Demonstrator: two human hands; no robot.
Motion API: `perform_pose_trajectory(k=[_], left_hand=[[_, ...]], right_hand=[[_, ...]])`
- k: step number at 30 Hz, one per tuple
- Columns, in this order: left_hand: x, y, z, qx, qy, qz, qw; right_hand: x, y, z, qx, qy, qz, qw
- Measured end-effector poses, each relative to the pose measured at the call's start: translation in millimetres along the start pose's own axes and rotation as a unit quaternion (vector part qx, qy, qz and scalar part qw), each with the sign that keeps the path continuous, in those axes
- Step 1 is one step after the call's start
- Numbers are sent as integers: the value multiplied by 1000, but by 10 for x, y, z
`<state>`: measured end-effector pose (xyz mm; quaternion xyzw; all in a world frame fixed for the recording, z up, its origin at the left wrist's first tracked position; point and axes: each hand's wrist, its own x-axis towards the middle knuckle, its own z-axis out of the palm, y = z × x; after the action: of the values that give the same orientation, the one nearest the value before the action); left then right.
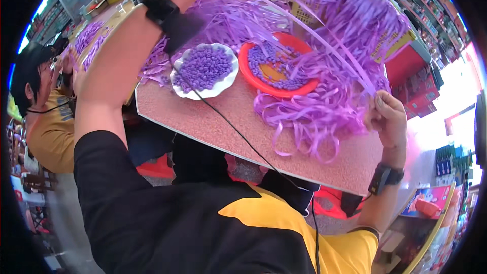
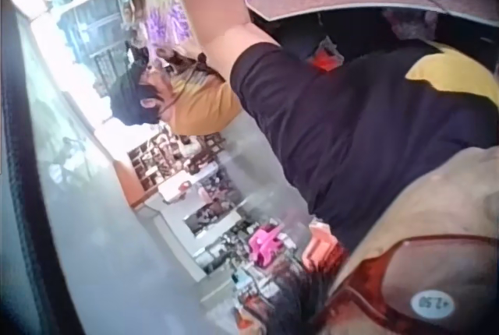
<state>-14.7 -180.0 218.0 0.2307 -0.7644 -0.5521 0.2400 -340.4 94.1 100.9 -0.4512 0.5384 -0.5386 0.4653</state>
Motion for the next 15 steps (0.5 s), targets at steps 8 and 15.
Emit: perform_pose_trajectory(k=[8,15], left_hand=[[653,-1069,-1331,162,229,28,959],[557,-1321,-2410,238,203,143,939]], right_hand=[[16,-201,238,-153,28,78,985],[87,130,-155,-251,131,-14,959]])
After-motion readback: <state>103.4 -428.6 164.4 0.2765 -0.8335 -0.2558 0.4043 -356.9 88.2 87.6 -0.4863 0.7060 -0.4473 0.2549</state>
